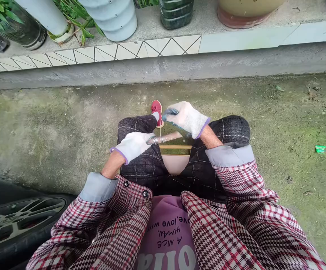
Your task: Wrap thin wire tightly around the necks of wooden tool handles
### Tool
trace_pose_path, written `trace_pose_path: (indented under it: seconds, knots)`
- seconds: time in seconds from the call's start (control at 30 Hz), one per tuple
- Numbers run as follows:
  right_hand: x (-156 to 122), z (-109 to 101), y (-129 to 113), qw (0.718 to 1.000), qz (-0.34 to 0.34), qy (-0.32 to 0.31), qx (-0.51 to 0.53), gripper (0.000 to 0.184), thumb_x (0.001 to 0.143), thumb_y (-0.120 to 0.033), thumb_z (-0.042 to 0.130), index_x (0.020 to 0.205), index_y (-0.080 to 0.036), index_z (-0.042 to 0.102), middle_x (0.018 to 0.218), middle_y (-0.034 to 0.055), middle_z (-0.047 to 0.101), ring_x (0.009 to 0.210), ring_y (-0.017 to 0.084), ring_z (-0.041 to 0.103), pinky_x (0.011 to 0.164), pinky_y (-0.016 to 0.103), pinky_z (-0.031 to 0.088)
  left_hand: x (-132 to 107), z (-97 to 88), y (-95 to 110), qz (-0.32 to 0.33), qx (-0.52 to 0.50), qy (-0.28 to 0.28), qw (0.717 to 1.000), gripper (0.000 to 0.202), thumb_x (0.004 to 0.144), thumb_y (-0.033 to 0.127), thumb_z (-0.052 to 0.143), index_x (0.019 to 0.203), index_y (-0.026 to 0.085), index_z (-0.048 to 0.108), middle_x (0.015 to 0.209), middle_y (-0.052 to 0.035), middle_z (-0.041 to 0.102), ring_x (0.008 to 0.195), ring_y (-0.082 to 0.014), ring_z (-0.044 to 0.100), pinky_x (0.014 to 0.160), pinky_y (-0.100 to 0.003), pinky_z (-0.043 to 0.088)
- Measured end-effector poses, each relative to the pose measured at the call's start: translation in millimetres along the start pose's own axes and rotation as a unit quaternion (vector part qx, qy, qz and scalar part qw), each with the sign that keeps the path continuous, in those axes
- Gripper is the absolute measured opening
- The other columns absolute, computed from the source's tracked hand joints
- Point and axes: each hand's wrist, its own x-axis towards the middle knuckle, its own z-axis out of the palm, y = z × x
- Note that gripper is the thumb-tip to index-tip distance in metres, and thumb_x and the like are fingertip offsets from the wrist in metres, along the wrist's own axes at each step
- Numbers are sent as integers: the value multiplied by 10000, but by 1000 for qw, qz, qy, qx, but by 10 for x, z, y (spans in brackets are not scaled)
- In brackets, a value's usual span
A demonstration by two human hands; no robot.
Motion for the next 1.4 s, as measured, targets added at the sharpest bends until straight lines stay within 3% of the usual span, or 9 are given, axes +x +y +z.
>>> trace_pose_path:
  seconds: [0.1,0.27,0.47,0.67,0.83,0.97,1.13,1.27,1.4]
  knots:
    - [82,83,71,997,-13,62,-53,202,820,-343,601,694,-199,667,641,20,599,654,183,538,605,328,418,-18,-4,-93,22,-200,59,978,244,905,334,622,1047,188,756,776,-13,691,654,-157,600,646,-253,473]
    - [57,258,74,999,-11,-22,-22,262,839,-366,570,793,-160,726,638,-13,633,597,120,525,582,266,374,34,15,-192,-55,-383,131,913,293,866,323,651,1093,155,730,659,39,590,502,-98,440,500,-217,392]
    - [-93,195,-73,987,-11,-144,68,260,813,-326,615,942,-182,789,747,19,731,603,130,577,559,256,408,110,20,-104,-74,-147,118,979,240,929,309,591,1089,195,729,916,-61,752,778,-212,688,748,-298,523]
    - [-129,45,-66,997,-44,-69,10,208,822,-329,576,799,-180,719,710,-2,658,642,130,533,611,273,403,51,68,115,-45,78,17,996,343,1020,269,421,1189,223,716,1009,-122,775,939,-297,749,813,-362,526]
    - [-16,36,-9,998,-30,-8,-62,208,847,-324,590,750,-166,686,681,14,604,658,153,497,628,313,369,29,51,-52,44,30,5,999,301,984,360,475,1037,231,742,894,-63,751,817,-234,706,747,-306,490]
    - [50,86,32,999,-30,-10,-17,187,846,-304,604,743,-181,700,686,22,622,661,158,507,607,301,393,-13,13,-205,91,-157,28,983,283,906,395,542,912,180,726,788,-25,689,692,-164,602,666,-264,460]
    - [-5,235,17,997,-8,-56,58,229,803,-284,580,866,-155,758,739,22,697,624,141,576,569,269,432,4,-1,-225,-43,-407,102,907,373,821,364,635,1115,153,721,685,30,595,516,-103,459,484,-214,385]
    - [-62,256,-24,989,-50,-120,65,232,822,-286,585,896,-181,779,794,10,740,690,142,633,622,249,459,78,2,-157,-56,-294,141,944,257,858,289,619,1055,168,731,740,-3,663,605,-139,563,585,-237,447]
    - [-108,175,-35,992,-61,-108,32,207,804,-268,605,858,-196,790,757,13,729,656,139,598,598,252,433,93,33,-32,-77,-67,75,992,280,962,326,533,1139,245,735,948,-79,771,832,-245,718,761,-312,506]
